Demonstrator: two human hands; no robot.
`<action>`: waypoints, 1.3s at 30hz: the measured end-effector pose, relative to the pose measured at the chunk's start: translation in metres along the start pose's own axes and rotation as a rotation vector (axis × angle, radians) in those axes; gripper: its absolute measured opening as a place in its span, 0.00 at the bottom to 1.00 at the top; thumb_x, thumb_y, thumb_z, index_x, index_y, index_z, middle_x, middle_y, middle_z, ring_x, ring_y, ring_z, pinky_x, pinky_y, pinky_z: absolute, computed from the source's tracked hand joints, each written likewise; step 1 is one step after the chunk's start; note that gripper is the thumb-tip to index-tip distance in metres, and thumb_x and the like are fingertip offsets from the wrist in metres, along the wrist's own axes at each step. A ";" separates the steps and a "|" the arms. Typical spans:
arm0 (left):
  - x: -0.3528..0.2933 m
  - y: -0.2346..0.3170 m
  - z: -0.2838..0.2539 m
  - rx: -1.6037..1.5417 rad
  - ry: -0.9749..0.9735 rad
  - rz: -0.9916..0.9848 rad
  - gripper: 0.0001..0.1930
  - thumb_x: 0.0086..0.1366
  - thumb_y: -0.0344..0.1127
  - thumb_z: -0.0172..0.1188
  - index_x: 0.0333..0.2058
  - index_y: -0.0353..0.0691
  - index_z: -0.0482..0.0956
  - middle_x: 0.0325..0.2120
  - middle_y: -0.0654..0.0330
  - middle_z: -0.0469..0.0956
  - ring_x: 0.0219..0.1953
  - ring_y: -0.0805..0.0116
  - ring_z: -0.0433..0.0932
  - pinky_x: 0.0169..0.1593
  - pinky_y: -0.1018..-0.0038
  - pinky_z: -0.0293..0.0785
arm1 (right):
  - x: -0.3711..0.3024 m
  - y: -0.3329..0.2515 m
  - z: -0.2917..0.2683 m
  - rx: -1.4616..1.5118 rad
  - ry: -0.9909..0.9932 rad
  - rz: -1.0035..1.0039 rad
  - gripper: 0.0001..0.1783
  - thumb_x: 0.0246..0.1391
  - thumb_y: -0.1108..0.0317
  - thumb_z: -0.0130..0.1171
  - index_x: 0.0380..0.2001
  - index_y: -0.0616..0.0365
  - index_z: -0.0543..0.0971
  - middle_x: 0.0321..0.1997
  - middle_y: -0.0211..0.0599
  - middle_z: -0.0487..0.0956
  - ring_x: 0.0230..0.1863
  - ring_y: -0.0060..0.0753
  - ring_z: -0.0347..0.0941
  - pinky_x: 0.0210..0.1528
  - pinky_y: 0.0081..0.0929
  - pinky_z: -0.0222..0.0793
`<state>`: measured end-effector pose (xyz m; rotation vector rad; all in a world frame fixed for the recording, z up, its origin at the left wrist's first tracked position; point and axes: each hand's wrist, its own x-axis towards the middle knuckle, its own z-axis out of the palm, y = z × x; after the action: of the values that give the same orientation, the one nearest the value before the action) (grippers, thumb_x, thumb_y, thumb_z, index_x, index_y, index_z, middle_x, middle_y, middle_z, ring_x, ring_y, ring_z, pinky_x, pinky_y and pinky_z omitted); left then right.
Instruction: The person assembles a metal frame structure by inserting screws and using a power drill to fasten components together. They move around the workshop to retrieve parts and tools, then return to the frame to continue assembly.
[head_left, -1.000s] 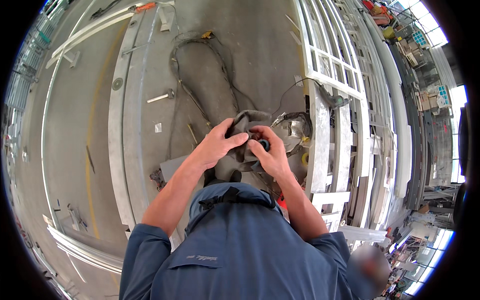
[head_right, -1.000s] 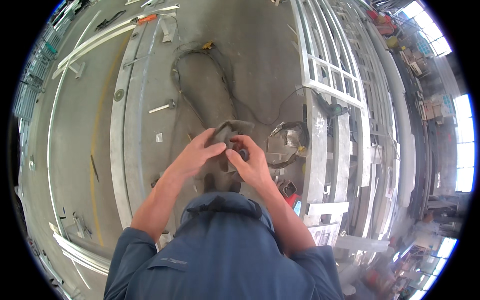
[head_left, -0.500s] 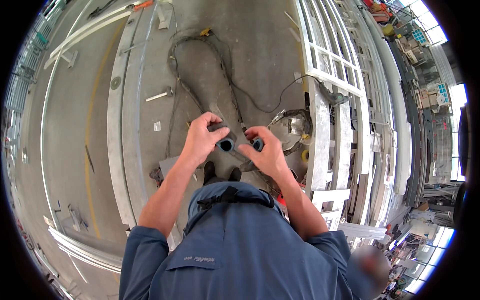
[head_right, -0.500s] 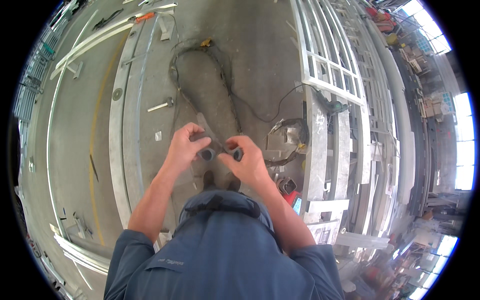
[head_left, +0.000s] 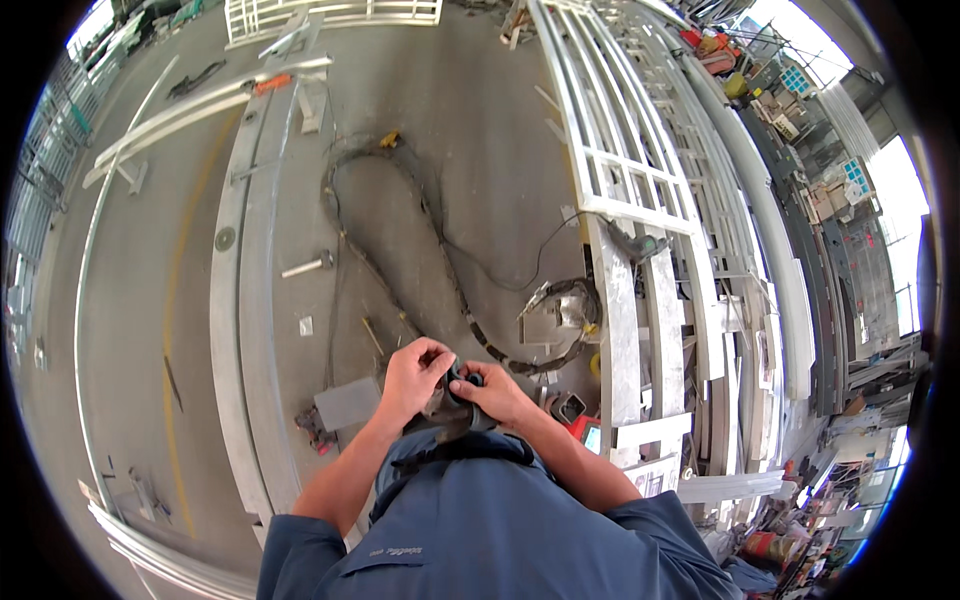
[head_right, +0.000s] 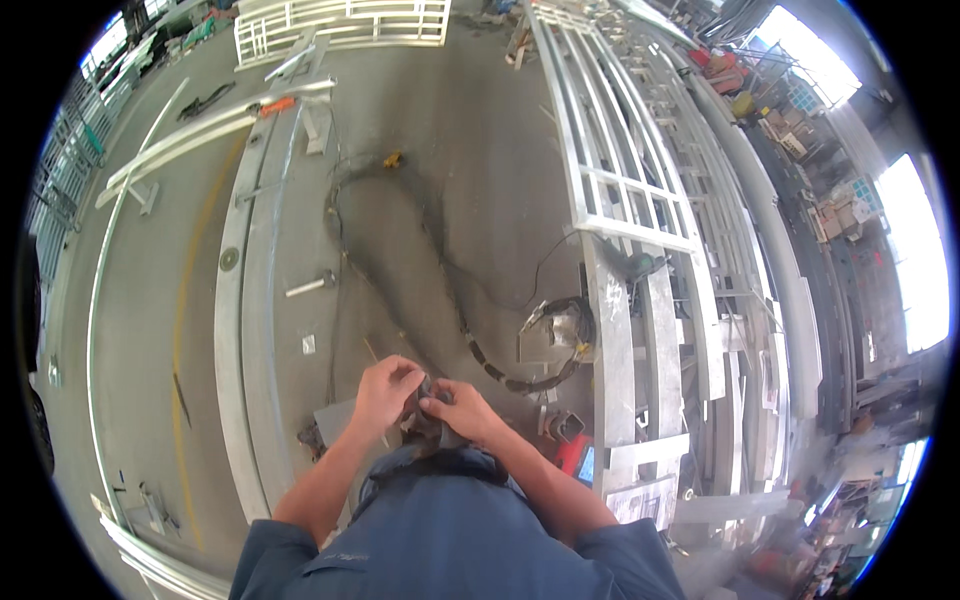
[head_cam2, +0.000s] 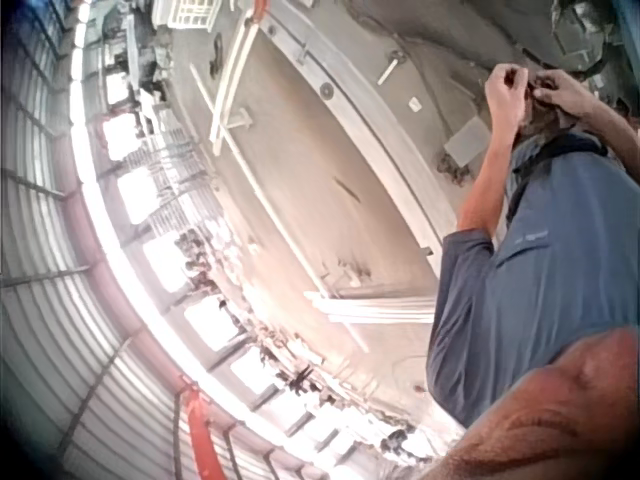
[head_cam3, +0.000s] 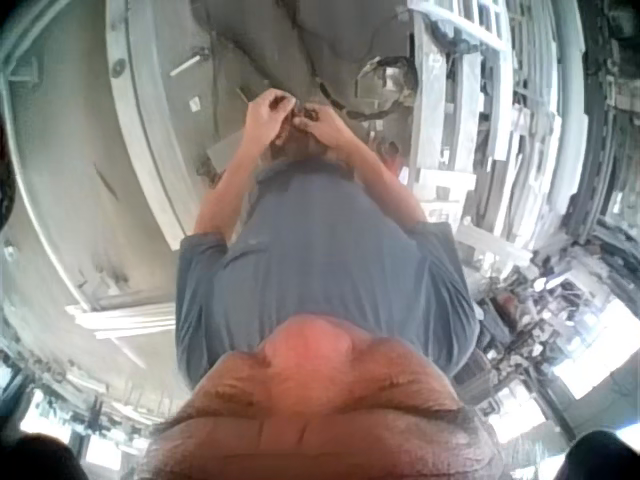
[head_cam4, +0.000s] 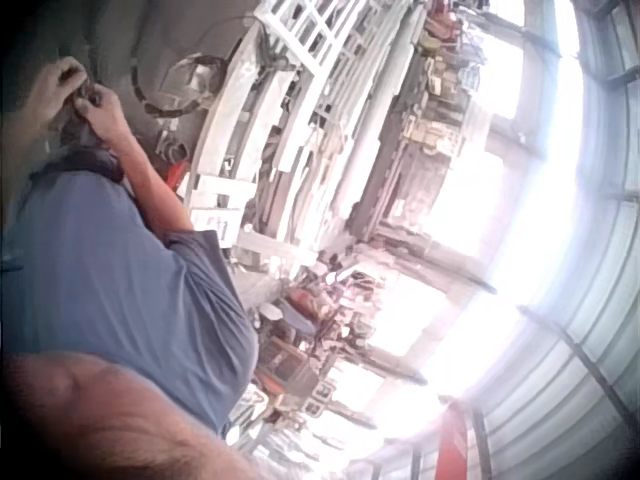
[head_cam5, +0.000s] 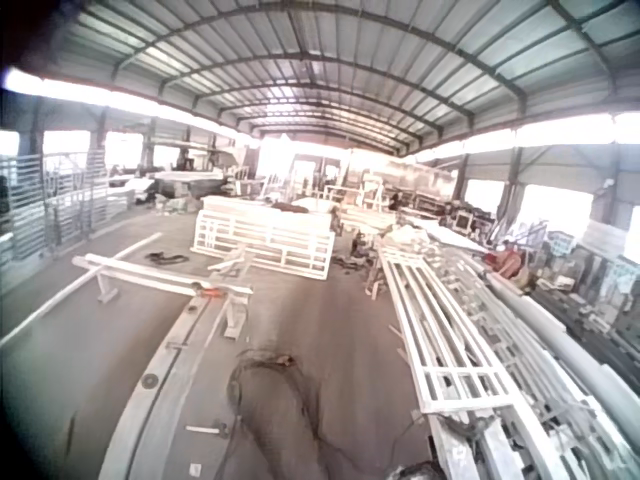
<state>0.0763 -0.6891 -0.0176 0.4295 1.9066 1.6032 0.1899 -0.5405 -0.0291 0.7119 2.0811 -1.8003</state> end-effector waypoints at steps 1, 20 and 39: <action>0.002 -0.003 0.002 0.100 0.074 0.074 0.05 0.64 0.29 0.65 0.36 0.34 0.79 0.28 0.59 0.80 0.29 0.77 0.77 0.34 0.77 0.74 | 0.006 0.016 0.000 0.060 -0.013 0.019 0.21 0.61 0.53 0.61 0.41 0.65 0.78 0.32 0.35 0.79 0.35 0.25 0.73 0.40 0.29 0.70; -0.008 0.019 0.013 1.383 -0.768 1.015 0.09 0.56 0.39 0.58 0.20 0.46 0.82 0.21 0.60 0.80 0.31 0.64 0.80 0.42 0.67 0.70 | 0.032 0.018 -0.018 -0.128 0.302 -0.173 0.20 0.62 0.54 0.57 0.37 0.63 0.80 0.29 0.43 0.80 0.31 0.32 0.72 0.38 0.35 0.69; 0.053 0.025 -0.017 0.164 -0.126 0.217 0.21 0.62 0.20 0.48 0.52 0.33 0.78 0.50 0.52 0.80 0.48 0.61 0.78 0.49 0.66 0.74 | 0.023 -0.015 0.026 -0.531 0.383 -0.687 0.13 0.62 0.66 0.58 0.27 0.63 0.71 0.20 0.52 0.72 0.24 0.58 0.70 0.26 0.44 0.64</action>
<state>0.0218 -0.6646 -0.0047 0.8118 1.9556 1.5165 0.1605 -0.5637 -0.0330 0.2021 3.1685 -1.3028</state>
